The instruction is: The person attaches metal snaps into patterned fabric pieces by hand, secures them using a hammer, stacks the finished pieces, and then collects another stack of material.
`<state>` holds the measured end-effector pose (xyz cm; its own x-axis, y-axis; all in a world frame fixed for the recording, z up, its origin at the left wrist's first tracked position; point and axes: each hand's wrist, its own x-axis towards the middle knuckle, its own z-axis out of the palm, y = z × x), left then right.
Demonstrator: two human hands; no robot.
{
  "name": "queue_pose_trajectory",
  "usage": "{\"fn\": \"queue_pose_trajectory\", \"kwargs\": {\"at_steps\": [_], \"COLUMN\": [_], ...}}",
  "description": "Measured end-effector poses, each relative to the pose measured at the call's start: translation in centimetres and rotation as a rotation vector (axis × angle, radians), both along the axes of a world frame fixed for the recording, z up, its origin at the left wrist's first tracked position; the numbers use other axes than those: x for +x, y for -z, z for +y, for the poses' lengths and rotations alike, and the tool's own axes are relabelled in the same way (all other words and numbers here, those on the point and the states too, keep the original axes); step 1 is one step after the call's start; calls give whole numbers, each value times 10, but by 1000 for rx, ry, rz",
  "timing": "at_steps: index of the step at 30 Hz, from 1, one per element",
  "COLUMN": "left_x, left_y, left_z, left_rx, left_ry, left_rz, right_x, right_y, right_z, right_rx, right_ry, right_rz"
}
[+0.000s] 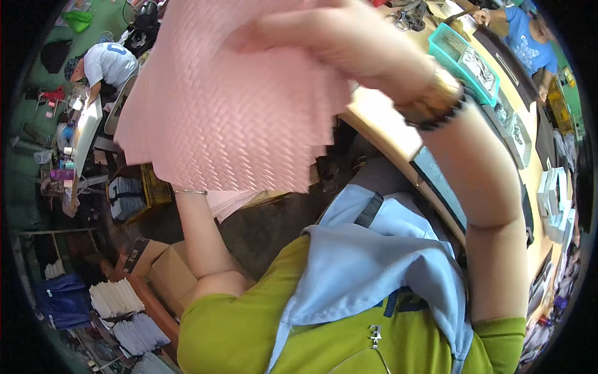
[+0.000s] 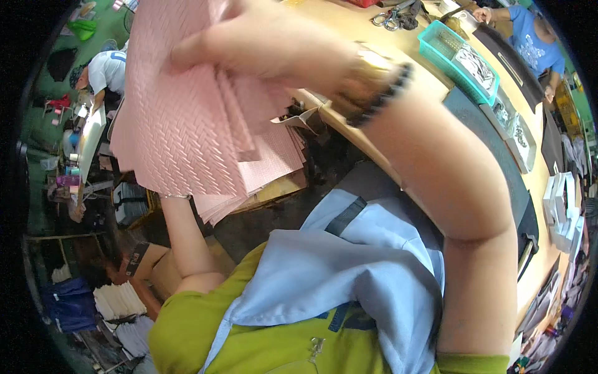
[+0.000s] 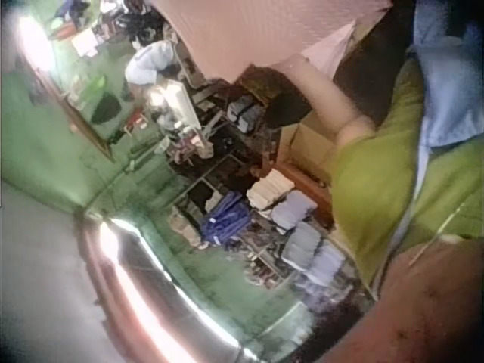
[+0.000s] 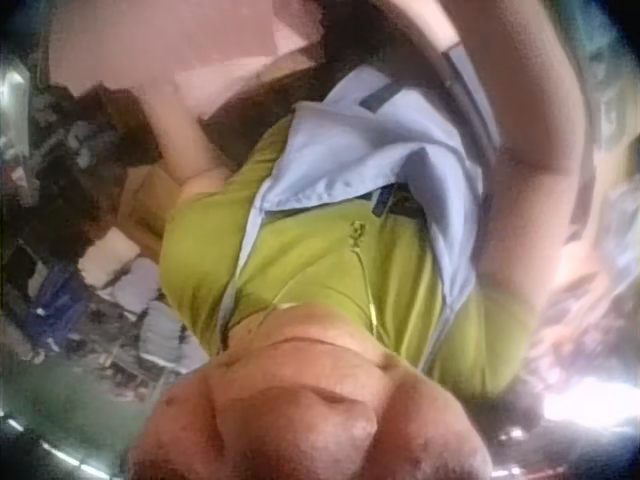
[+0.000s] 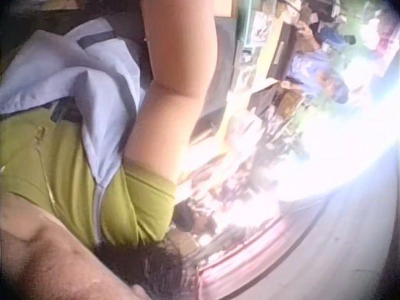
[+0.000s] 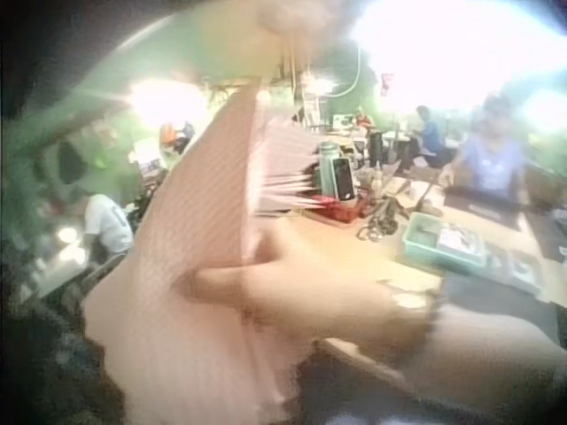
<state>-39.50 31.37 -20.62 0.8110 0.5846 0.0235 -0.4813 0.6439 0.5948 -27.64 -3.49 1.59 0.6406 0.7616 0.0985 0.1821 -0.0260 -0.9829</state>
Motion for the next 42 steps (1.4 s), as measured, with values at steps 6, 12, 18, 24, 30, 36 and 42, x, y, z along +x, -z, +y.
{"fn": "queue_pose_trajectory", "kwargs": {"at_steps": [6, 12, 18, 24, 30, 36, 42], "left_x": [-32, -33, -6, 45, 74, 108, 126], "left_y": [108, 257, 288, 260, 179, 103, 157], "left_z": [5, 8, 6, -76, -163, -229, -164], "left_rx": [47, -22, 519, 947, 1347, 1512, 1514], "left_ry": [-275, -216, -282, -378, -575, -615, -501], "left_rz": [399, 630, 781, 918, 734, 555, 939], "right_x": [22, 9, -58, -145, -233, -235, -223], "right_y": [114, 186, 183, 196, 225, 234, 221], "right_z": [57, -43, -224, -356, -430, -431, -431], "right_rx": [-225, -178, -119, -556, -1287, -1257, -1192], "right_ry": [167, 147, 579, 1056, 1062, 1156, 1138], "right_rz": [29, -99, 120, -362, -293, -383, -284]}}
